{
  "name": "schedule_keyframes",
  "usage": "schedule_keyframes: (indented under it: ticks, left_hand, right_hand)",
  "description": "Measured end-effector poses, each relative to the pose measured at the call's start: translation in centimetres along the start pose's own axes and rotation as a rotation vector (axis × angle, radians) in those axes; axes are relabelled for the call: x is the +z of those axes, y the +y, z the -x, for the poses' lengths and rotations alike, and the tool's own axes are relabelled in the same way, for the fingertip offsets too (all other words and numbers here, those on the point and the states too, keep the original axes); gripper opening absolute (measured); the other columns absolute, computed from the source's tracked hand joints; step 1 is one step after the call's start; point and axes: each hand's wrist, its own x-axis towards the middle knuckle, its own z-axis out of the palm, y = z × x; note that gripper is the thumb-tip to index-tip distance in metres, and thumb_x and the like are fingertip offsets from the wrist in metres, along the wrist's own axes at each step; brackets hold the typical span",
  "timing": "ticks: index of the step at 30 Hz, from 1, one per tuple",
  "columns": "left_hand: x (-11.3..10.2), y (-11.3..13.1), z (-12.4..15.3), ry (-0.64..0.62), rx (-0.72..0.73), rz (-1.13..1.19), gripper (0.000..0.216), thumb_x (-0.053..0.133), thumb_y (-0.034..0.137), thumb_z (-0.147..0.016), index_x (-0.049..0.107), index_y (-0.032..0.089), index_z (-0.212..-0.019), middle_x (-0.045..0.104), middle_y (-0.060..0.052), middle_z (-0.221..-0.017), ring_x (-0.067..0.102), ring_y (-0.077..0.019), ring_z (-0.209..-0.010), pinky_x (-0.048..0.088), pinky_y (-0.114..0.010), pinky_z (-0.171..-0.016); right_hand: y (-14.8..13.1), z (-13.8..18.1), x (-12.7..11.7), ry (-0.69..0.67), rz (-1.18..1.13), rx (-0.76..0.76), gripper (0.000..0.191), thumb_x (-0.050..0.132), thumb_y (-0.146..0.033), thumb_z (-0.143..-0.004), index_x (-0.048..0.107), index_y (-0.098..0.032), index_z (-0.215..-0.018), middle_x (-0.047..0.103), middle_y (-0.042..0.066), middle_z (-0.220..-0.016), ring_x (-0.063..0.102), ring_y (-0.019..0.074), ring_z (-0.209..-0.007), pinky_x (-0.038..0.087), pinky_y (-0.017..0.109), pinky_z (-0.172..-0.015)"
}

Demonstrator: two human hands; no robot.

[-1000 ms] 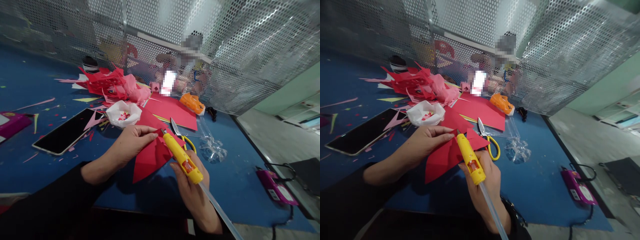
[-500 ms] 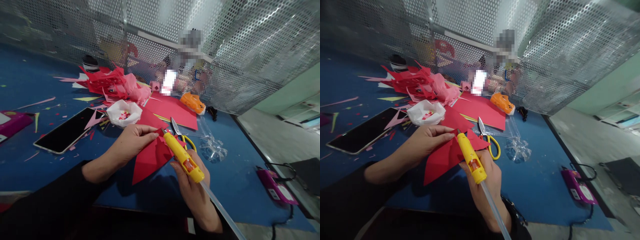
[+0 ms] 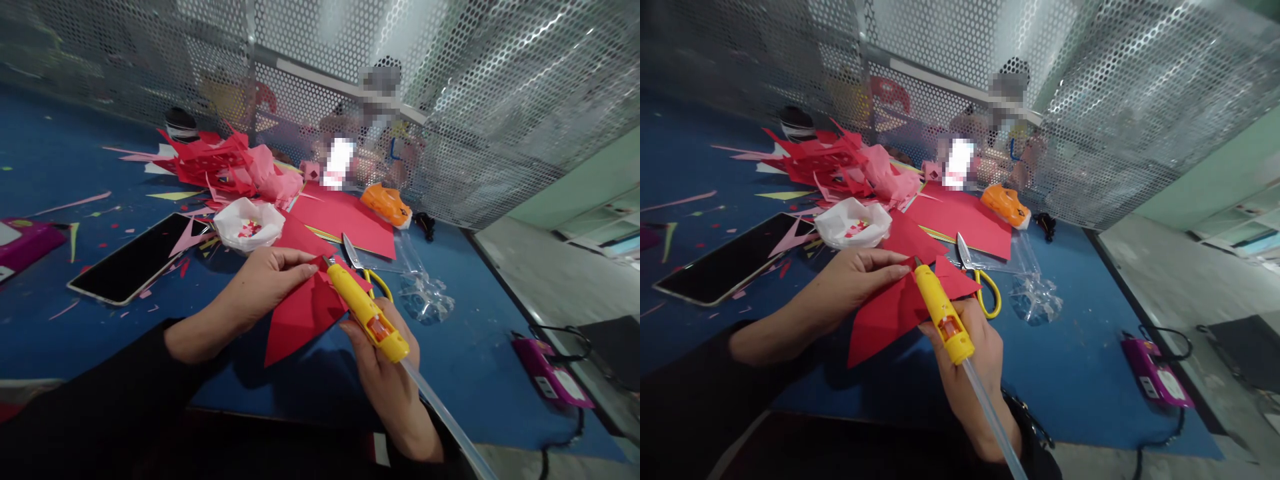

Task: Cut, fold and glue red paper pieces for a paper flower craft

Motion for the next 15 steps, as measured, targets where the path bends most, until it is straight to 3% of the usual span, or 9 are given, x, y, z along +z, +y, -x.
schedule_keyframes:
  ticks: [15]
  left_hand:
    - [-0.09, -0.12, 0.04, -0.006, -0.005, 0.022, 0.023, 0.075, 0.034, -0.078, 0.082, 0.022, -0.097, 0.081, -0.003, -0.092, 0.066, -0.015, -0.074, 0.049, -0.024, -0.067]
  right_hand:
    - [-0.07, 0.03, 0.02, 0.011, 0.034, -0.002, 0.019, 0.057, -0.039, -0.098, 0.056, -0.023, -0.088, 0.059, -0.002, -0.073, 0.058, 0.0139, -0.059, 0.044, 0.025, -0.054]
